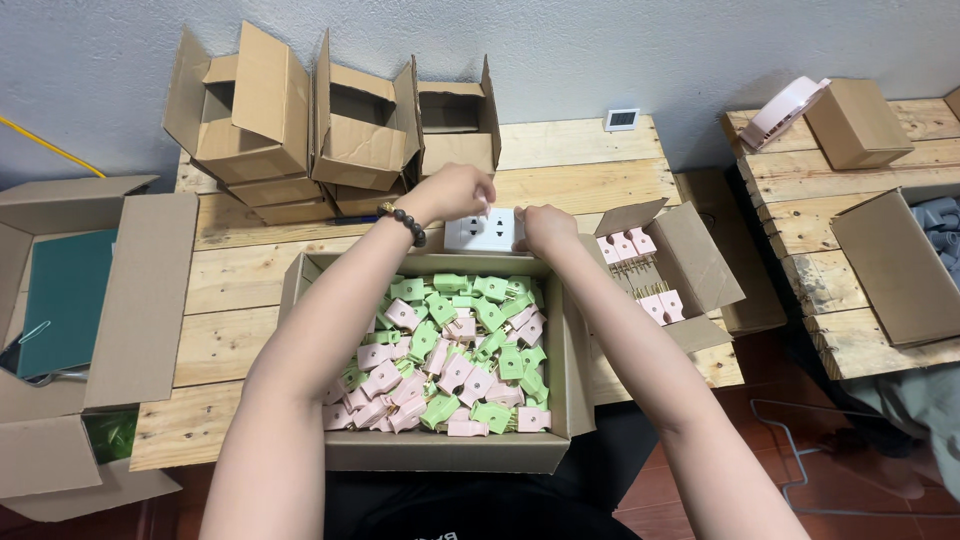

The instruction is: The person takes pink and green plastic components from a large box, fits them together by hand, and places the assembled units into smaller cardboard boxes on a wooden table.

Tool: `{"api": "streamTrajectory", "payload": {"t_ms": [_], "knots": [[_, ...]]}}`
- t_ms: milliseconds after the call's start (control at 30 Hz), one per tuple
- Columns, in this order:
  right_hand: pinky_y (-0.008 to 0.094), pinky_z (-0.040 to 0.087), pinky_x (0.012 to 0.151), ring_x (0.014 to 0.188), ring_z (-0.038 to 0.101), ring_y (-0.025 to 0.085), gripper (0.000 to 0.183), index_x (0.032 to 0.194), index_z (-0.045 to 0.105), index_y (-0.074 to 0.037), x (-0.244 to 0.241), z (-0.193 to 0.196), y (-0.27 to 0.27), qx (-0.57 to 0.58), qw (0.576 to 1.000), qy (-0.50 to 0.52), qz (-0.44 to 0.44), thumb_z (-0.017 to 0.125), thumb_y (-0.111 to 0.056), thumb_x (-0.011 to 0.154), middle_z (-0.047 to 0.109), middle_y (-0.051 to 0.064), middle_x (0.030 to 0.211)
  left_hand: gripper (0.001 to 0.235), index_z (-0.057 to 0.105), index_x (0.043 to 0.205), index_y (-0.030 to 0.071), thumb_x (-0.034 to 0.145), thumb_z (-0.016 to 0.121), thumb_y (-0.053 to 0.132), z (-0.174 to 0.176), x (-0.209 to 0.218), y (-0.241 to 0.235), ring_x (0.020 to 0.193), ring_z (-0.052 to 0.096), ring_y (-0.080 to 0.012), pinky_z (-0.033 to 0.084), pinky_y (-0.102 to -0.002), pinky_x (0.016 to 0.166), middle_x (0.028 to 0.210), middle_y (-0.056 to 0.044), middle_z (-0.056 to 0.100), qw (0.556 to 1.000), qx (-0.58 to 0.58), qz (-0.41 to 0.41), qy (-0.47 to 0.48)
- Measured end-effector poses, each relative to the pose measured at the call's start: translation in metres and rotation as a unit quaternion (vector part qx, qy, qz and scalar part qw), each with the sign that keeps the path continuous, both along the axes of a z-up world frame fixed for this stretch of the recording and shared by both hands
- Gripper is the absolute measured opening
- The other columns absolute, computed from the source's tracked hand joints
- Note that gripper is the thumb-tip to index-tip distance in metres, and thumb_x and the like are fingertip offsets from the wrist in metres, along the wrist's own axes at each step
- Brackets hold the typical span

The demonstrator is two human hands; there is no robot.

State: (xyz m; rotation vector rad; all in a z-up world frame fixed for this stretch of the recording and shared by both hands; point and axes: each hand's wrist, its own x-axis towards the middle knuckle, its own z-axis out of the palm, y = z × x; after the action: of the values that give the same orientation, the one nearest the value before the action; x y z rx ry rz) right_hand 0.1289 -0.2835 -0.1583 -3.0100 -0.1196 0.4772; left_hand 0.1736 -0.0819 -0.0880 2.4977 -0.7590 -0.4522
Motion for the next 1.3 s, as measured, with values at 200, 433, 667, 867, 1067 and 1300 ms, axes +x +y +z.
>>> {"api": "streamTrajectory", "payload": {"t_ms": [200, 433, 667, 867, 1067, 1300], "knots": [[0.057, 0.061, 0.088, 0.106, 0.075, 0.04, 0.065, 0.142, 0.066, -0.019, 0.003, -0.008, -0.003, -0.016, 1.0, 0.007, 0.006, 0.085, -0.038, 0.083, 0.077, 0.022, 0.105, 0.018, 0.084, 0.094, 0.023, 0.084, 0.073, 0.011, -0.066, 0.025, -0.006, 0.097, 0.077, -0.0316, 0.061, -0.043, 0.085, 0.097, -0.009, 0.08, 0.994, 0.105, -0.037, -0.02], [0.058, 0.06, 0.09, 0.109, 0.074, 0.039, 0.069, 0.151, 0.057, -0.021, 0.003, -0.009, -0.004, -0.02, 1.0, 0.024, 0.001, 0.08, -0.036, 0.088, 0.077, 0.021, 0.107, 0.03, 0.077, 0.116, 0.013, 0.088, 0.07, 0.005, -0.05, 0.013, -0.023, 0.104, 0.074, -0.0415, 0.061, -0.052, 0.087, 0.11, -0.022, 0.076, 0.986, 0.142, -0.068, -0.061], [0.056, 0.06, 0.09, 0.109, 0.074, 0.039, 0.07, 0.153, 0.054, -0.023, 0.001, -0.009, -0.007, -0.026, 0.999, 0.036, 0.008, 0.078, -0.036, 0.089, 0.075, 0.022, 0.109, 0.024, 0.076, 0.103, 0.004, 0.079, 0.078, 0.004, -0.077, 0.02, -0.025, 0.095, 0.075, -0.0452, 0.063, -0.053, 0.081, 0.093, -0.022, 0.076, 0.983, 0.112, -0.077, -0.119], [0.057, 0.059, 0.09, 0.109, 0.074, 0.04, 0.067, 0.148, 0.059, -0.02, 0.004, -0.005, -0.003, -0.027, 0.999, 0.033, 0.011, 0.08, -0.039, 0.087, 0.075, 0.024, 0.109, 0.036, 0.076, 0.105, 0.008, 0.072, 0.088, 0.014, -0.085, 0.02, -0.012, 0.094, 0.075, -0.044, 0.062, -0.055, 0.081, 0.092, -0.02, 0.076, 0.988, 0.116, -0.031, -0.098], [0.057, 0.059, 0.09, 0.107, 0.074, 0.04, 0.067, 0.146, 0.062, -0.02, 0.004, -0.003, -0.001, -0.039, 0.999, 0.015, 0.011, 0.082, -0.041, 0.085, 0.076, 0.022, 0.106, 0.03, 0.068, 0.103, 0.001, 0.084, 0.078, 0.022, -0.029, -0.015, 0.01, 0.096, 0.072, -0.0463, 0.058, -0.055, 0.08, 0.093, -0.025, 0.074, 0.998, 0.003, -0.004, -0.066], [0.053, 0.06, 0.082, 0.096, 0.075, 0.035, 0.062, 0.119, 0.076, -0.02, 0.011, -0.037, -0.013, -0.044, 0.993, -0.101, 0.03, 0.092, -0.054, 0.068, 0.072, 0.009, 0.101, 0.047, 0.069, 0.123, 0.006, 0.08, 0.084, 0.017, 0.04, -0.1, 0.059, 0.098, 0.071, -0.0467, 0.058, -0.052, 0.085, 0.103, -0.028, 0.073, 0.988, -0.155, 0.009, 0.003]]}}
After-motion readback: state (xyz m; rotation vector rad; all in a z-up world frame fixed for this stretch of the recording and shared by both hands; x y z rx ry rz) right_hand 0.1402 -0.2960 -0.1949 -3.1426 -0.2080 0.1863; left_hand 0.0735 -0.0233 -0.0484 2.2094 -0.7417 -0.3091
